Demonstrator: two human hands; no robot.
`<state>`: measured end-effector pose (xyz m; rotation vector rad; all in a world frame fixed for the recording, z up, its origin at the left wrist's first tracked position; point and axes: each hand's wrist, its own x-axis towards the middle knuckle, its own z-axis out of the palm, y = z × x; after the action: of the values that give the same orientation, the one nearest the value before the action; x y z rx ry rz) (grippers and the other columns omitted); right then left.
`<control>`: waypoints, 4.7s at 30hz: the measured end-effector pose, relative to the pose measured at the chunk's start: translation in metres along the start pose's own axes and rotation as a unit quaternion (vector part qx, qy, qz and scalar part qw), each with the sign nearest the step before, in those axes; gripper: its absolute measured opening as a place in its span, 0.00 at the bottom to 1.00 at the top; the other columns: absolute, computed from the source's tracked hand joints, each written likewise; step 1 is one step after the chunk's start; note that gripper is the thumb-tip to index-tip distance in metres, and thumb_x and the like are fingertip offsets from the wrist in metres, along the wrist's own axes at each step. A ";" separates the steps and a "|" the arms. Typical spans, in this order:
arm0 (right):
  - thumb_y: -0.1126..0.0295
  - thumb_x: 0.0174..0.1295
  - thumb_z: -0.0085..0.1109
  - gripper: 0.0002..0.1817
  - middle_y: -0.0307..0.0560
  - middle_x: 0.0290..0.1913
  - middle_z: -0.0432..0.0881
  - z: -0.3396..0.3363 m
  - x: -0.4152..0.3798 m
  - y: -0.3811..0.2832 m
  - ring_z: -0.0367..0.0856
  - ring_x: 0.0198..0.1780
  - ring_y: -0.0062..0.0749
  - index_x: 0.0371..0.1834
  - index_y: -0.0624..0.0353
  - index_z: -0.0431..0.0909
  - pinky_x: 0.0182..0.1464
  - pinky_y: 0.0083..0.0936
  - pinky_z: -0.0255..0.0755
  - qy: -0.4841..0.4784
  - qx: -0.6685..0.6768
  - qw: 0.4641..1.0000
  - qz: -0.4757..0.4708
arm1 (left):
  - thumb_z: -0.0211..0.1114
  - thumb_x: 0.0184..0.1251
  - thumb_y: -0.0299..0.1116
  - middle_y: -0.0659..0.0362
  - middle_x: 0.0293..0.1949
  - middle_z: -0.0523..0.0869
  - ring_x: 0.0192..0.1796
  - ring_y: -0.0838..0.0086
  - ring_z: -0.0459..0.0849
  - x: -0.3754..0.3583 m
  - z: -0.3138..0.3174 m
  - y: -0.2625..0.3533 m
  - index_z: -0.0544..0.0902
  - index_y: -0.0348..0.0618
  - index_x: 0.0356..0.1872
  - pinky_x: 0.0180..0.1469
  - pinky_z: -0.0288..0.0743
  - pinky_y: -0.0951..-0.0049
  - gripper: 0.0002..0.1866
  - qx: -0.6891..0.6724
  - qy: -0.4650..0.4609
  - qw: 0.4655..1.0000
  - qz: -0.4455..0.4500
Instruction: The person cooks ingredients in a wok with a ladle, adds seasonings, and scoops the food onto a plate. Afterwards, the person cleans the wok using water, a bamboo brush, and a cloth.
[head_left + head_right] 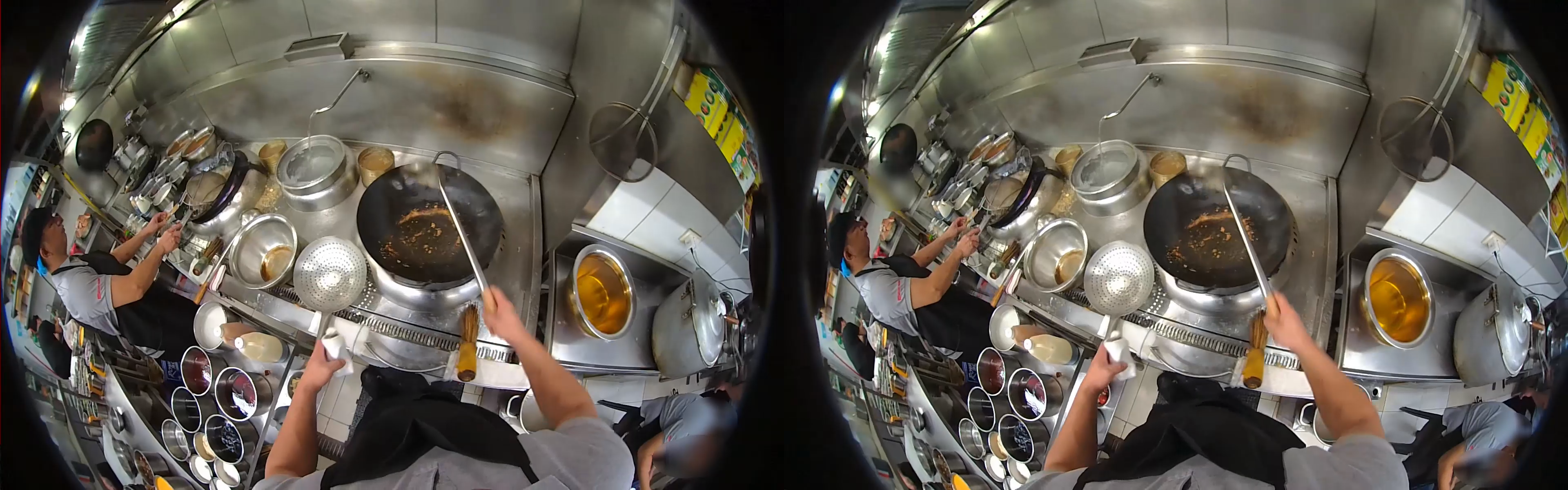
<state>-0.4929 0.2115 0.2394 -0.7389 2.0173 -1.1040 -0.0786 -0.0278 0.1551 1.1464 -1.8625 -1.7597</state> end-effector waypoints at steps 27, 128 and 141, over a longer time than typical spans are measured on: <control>0.81 0.61 0.56 0.47 0.55 0.54 0.80 0.208 0.237 -0.209 0.82 0.45 0.43 0.82 0.43 0.45 0.42 0.35 0.77 0.036 -0.056 0.995 -0.071 | 0.70 0.55 0.31 0.38 0.52 0.77 0.52 0.41 0.78 0.093 0.012 -0.041 0.67 0.37 0.66 0.57 0.73 0.47 0.36 0.286 -0.118 0.947 0.089; 0.78 0.63 0.57 0.05 0.46 0.34 0.74 0.083 0.106 -0.281 0.73 0.28 0.23 0.37 0.57 0.70 0.26 0.17 0.71 -0.231 0.616 0.753 -0.016 | 0.59 0.70 0.31 0.59 0.22 0.77 0.19 0.73 0.74 0.139 0.053 0.186 0.71 0.46 0.36 0.21 0.66 0.72 0.06 -0.342 -0.208 0.902 -0.159; 0.81 0.60 0.55 0.35 0.45 0.34 0.73 0.040 -0.026 -0.131 0.71 0.25 0.22 0.71 0.49 0.58 0.23 0.17 0.67 -0.190 0.660 0.721 0.092 | 0.63 0.63 0.27 0.61 0.22 0.77 0.22 0.72 0.79 0.167 0.143 0.181 0.75 0.46 0.33 0.23 0.71 0.69 0.04 -0.219 -0.215 0.928 -0.213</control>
<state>-0.4269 0.1502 0.3457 0.0426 0.5490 -1.6838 -0.3424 -0.0693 0.2531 1.1010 -1.3510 -2.6865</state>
